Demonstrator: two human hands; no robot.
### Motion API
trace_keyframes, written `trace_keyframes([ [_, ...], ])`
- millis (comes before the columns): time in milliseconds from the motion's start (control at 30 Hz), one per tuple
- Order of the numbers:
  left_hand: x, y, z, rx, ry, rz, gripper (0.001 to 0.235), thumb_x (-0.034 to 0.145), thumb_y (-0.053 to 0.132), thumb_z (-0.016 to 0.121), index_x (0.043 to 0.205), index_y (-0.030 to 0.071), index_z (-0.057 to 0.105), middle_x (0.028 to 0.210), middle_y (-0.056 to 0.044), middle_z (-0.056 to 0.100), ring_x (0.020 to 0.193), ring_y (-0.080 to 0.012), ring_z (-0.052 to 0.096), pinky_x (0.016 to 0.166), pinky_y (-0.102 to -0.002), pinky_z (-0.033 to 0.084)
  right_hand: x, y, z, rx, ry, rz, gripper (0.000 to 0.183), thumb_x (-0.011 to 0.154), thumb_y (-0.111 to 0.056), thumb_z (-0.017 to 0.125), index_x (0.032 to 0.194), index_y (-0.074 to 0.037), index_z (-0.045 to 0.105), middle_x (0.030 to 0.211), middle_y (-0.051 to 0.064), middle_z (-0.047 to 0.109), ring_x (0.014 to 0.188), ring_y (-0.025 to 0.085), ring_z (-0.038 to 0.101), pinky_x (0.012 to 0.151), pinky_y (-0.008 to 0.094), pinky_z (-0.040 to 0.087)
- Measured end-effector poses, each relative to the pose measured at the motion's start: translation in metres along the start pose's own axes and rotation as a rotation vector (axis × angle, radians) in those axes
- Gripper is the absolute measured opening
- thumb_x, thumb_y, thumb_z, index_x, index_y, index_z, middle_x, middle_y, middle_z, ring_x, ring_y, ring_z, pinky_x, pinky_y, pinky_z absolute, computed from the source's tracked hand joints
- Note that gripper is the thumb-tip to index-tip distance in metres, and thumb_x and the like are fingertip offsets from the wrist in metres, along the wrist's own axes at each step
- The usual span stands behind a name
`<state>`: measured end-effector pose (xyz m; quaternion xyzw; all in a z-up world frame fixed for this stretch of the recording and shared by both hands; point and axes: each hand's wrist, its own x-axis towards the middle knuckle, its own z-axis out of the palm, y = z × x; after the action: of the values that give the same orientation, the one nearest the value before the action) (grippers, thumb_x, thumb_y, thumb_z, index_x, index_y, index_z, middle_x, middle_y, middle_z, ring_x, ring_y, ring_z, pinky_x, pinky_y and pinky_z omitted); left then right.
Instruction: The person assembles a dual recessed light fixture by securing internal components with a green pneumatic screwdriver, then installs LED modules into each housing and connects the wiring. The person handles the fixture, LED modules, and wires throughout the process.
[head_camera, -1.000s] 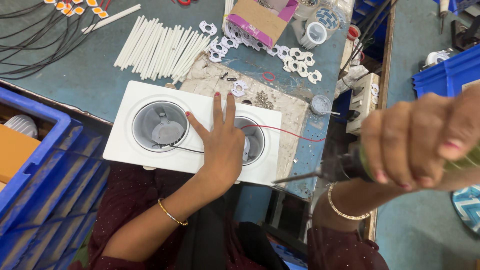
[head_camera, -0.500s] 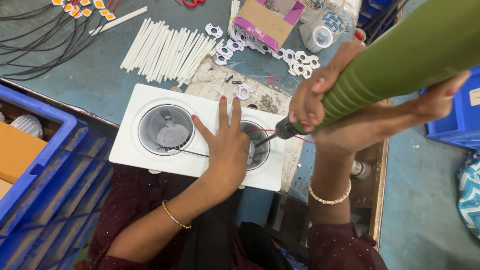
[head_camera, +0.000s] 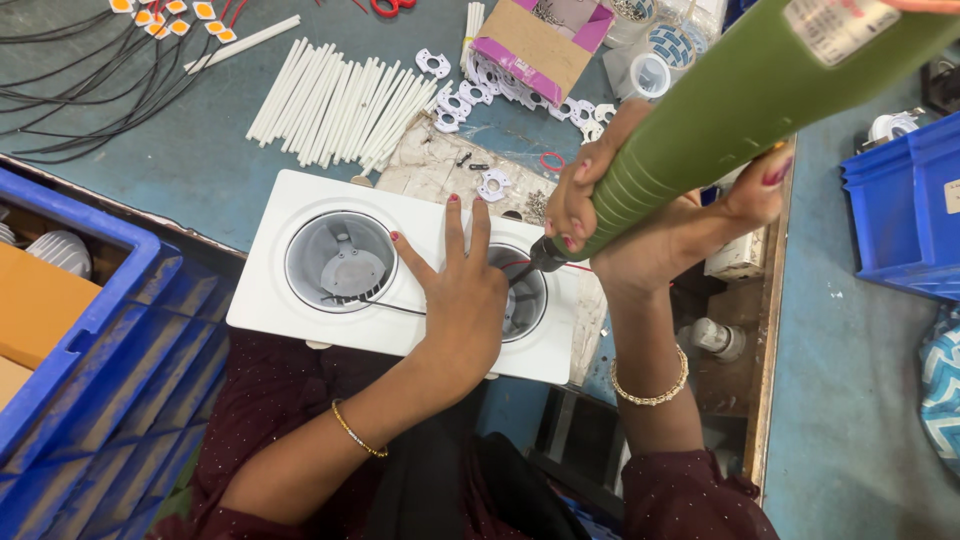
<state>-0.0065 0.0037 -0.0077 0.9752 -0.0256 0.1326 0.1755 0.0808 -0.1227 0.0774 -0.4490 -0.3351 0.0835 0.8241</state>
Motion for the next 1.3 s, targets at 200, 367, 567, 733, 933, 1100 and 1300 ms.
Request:
trace_keyframes([
  [200, 0.001, 0.000, 0.003, -0.004, 0.007, -0.003, 0.016, 0.073, 0.010, 0.071, 0.058, 0.004, 0.068, 0.157, -0.025, 0.033, 0.150, -0.0474, 0.018, 0.099, -0.091, 0.005, 0.003, 0.004, 0.001, -0.048, 0.040, 0.015, 0.103, 0.074, -0.099, 0.036, 0.085, 0.003, 0.049, 0.054, 0.010, 0.045, 0.038, 0.021, 0.047, 0.038, 0.033, 0.043],
  [367, 0.002, 0.001, 0.002, 0.002, 0.005, -0.022, 0.021, 0.076, 0.011, 0.070, 0.056, 0.005, 0.068, 0.157, -0.024, 0.033, 0.151, -0.0460, 0.018, 0.101, -0.091, 0.006, 0.002, 0.004, 0.004, -0.153, 0.057, 0.074, 0.100, 0.078, -0.096, 0.032, 0.084, 0.002, 0.047, 0.051, 0.010, 0.042, 0.038, 0.021, 0.043, 0.039, 0.032, 0.040],
  [567, 0.002, 0.000, 0.001, 0.021, -0.044, -0.003, 0.016, 0.074, 0.012, 0.071, 0.058, 0.006, 0.068, 0.158, -0.026, 0.030, 0.151, -0.0479, 0.015, 0.098, -0.091, 0.006, 0.002, 0.008, 0.008, -0.163, 0.028, 0.065, 0.101, 0.076, -0.098, 0.030, 0.088, 0.002, 0.046, 0.052, 0.010, 0.042, 0.039, 0.020, 0.044, 0.041, 0.031, 0.041],
  [733, 0.003, 0.001, 0.007, -0.006, -0.002, -0.016, 0.021, 0.079, 0.015, 0.070, 0.060, 0.005, 0.069, 0.157, -0.024, 0.033, 0.152, -0.0452, 0.016, 0.101, -0.091, 0.005, -0.004, 0.007, 0.019, -0.280, 0.037, 0.059, 0.105, 0.072, -0.101, 0.032, 0.085, 0.002, 0.047, 0.050, 0.010, 0.043, 0.037, 0.021, 0.046, 0.039, 0.032, 0.043],
  [933, 0.001, -0.001, 0.012, 0.009, 0.047, 0.005, 0.021, 0.080, 0.017, 0.069, 0.062, 0.005, 0.070, 0.158, -0.025, 0.033, 0.152, -0.0454, 0.018, 0.100, -0.091, 0.004, -0.006, 0.004, 0.023, -0.248, 0.038, 0.089, 0.105, 0.074, -0.100, 0.034, 0.088, 0.003, 0.049, 0.052, 0.011, 0.044, 0.040, 0.022, 0.046, 0.041, 0.032, 0.043],
  [1100, 0.003, 0.000, 0.010, 0.016, -0.001, -0.012, 0.019, 0.079, 0.016, 0.069, 0.063, 0.006, 0.071, 0.158, -0.024, 0.033, 0.152, -0.0455, 0.018, 0.100, -0.091, 0.003, -0.002, 0.003, 0.017, -0.237, 0.018, 0.063, 0.104, 0.075, -0.100, 0.033, 0.086, 0.003, 0.048, 0.052, 0.011, 0.045, 0.039, 0.022, 0.047, 0.040, 0.033, 0.044],
  [1300, 0.001, -0.001, 0.012, 0.022, -0.004, -0.006, 0.019, 0.079, 0.015, 0.069, 0.063, 0.006, 0.071, 0.158, -0.025, 0.032, 0.152, -0.0462, 0.017, 0.099, -0.091, 0.003, -0.007, 0.008, 0.013, -0.210, 0.020, 0.038, 0.102, 0.078, -0.099, 0.034, 0.087, 0.003, 0.048, 0.054, 0.011, 0.045, 0.040, 0.022, 0.049, 0.041, 0.033, 0.046],
])
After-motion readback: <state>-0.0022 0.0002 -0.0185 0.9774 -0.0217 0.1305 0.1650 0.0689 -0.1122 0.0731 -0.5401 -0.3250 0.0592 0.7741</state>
